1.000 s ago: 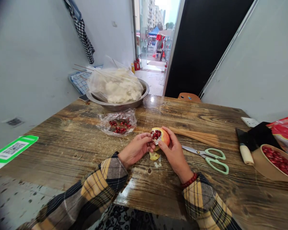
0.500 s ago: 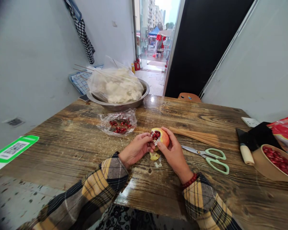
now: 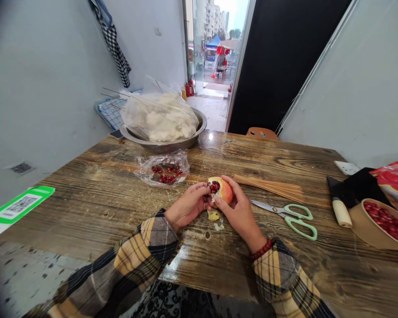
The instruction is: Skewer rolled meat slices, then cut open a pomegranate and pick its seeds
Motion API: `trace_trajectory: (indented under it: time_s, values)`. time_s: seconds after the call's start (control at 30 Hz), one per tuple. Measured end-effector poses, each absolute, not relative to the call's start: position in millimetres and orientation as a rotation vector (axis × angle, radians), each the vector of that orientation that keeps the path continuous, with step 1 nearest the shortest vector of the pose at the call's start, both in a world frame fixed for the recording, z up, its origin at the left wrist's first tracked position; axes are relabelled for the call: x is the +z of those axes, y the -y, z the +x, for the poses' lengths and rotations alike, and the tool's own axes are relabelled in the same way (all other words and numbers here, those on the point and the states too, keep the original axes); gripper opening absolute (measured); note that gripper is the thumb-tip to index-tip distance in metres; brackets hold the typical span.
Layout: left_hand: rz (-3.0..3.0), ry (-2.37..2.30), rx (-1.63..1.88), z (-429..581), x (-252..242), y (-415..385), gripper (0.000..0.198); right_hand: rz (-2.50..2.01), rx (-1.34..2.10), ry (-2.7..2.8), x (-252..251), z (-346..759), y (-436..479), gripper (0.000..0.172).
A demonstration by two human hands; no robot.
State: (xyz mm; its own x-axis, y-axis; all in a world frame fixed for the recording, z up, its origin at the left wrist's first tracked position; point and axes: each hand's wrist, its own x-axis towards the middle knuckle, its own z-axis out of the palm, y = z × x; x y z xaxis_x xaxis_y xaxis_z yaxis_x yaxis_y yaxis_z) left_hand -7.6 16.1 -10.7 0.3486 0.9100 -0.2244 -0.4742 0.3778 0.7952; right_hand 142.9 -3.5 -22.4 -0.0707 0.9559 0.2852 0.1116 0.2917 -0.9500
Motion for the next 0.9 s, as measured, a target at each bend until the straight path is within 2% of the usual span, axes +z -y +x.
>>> trace_trajectory:
  time_s: [0.2, 0.43, 0.7, 0.9]
  values:
    - [0.697, -0.74, 0.974, -7.5, -10.0, -15.0, 0.01, -1.043, 0.971, 1.446, -23.2, 143.4, 3.3, 0.055]
    - [0.779, -0.741, 0.968, -8.2, -13.7, -15.3, 0.029, -1.028, 1.003, 1.444, -25.4, 143.8, 2.5, 0.056]
    - [0.789, -0.776, 0.989, -5.8, -11.8, -15.1, 0.023, -1.05, 0.996, 1.429, -25.4, 143.6, 2.8, 0.056]
    - [0.848, -0.797, 0.991, -5.4, -14.0, -15.6, 0.026, -1.067, 0.938, 1.494, -25.0, 143.7, 3.2, 0.056]
